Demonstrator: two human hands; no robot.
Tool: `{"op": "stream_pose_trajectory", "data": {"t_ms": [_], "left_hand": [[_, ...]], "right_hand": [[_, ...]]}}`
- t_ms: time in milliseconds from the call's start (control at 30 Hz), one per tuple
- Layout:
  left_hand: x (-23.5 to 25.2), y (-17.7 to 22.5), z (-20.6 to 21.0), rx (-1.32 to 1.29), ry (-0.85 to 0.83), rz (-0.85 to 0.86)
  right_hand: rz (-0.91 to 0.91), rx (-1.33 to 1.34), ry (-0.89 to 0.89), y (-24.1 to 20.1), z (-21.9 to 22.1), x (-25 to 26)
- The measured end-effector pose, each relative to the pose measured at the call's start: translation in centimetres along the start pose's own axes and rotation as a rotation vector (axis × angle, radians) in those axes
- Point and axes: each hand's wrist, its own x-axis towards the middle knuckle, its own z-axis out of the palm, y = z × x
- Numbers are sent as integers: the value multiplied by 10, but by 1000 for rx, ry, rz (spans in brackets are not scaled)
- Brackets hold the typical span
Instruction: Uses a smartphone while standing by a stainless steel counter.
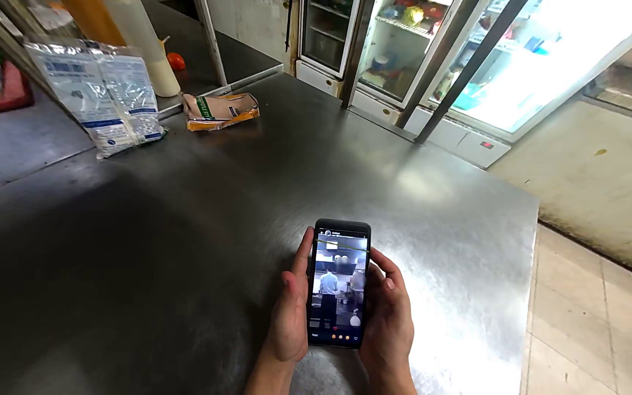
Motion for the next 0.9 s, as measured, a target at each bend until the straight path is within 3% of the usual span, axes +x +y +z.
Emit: {"op": "stream_pose_trajectory", "data": {"t_ms": [900], "left_hand": [[1,0,-1,-13,-12,1]], "right_hand": [[-2,-4,-1,0,1,0]]}}
